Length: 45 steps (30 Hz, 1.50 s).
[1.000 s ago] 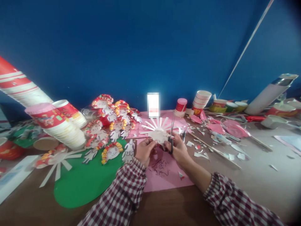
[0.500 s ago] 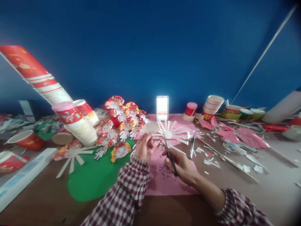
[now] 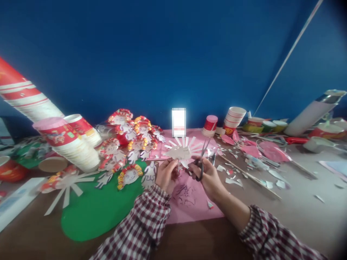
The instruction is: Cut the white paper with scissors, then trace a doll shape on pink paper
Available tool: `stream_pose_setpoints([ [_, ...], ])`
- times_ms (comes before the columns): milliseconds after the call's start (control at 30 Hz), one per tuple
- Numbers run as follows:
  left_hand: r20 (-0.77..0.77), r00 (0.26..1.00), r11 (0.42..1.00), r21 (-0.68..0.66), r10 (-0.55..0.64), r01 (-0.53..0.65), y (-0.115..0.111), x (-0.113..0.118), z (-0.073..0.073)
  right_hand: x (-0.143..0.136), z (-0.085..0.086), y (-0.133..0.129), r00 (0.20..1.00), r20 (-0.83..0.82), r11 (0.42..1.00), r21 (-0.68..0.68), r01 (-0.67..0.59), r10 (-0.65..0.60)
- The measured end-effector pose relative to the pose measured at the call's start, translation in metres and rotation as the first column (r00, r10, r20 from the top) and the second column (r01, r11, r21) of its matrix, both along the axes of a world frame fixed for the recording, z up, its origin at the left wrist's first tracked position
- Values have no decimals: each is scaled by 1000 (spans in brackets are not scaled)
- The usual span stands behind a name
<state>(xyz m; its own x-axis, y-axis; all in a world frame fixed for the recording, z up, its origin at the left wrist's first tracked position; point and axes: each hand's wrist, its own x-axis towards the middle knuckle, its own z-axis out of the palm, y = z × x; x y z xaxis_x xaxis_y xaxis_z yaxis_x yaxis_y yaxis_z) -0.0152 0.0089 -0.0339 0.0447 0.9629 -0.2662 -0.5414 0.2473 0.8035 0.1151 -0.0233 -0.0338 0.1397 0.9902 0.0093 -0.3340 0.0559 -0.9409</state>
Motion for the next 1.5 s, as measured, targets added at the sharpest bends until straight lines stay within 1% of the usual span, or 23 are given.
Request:
stream_pose_setpoints([
  [133,36,998,998,18,-59,58,-2,3,-4,3,-2,4,991,-122,999,9,51,-50],
  [300,15,996,996,-12,-84,84,-2,4,-6,6,-3,6,984,-160,997,5,75,-73],
  [467,-22,993,993,-25,-113,112,-2,4,-6,7,-4,7,985,-163,999,15,52,-48],
  [700,-38,986,987,-31,-160,159,-3,3,-3,8,-1,7,984,-163,998,4,70,-69],
  [933,-49,986,986,-34,-162,160,-5,3,-1,8,2,7,987,-141,997,3,72,-71],
  [1200,-69,987,989,-39,-146,143,-4,4,-1,7,5,6,990,-113,997,-15,82,-83],
  [1500,-103,981,986,-34,-164,161,-3,5,-4,8,5,5,991,-107,997,-16,78,-79],
])
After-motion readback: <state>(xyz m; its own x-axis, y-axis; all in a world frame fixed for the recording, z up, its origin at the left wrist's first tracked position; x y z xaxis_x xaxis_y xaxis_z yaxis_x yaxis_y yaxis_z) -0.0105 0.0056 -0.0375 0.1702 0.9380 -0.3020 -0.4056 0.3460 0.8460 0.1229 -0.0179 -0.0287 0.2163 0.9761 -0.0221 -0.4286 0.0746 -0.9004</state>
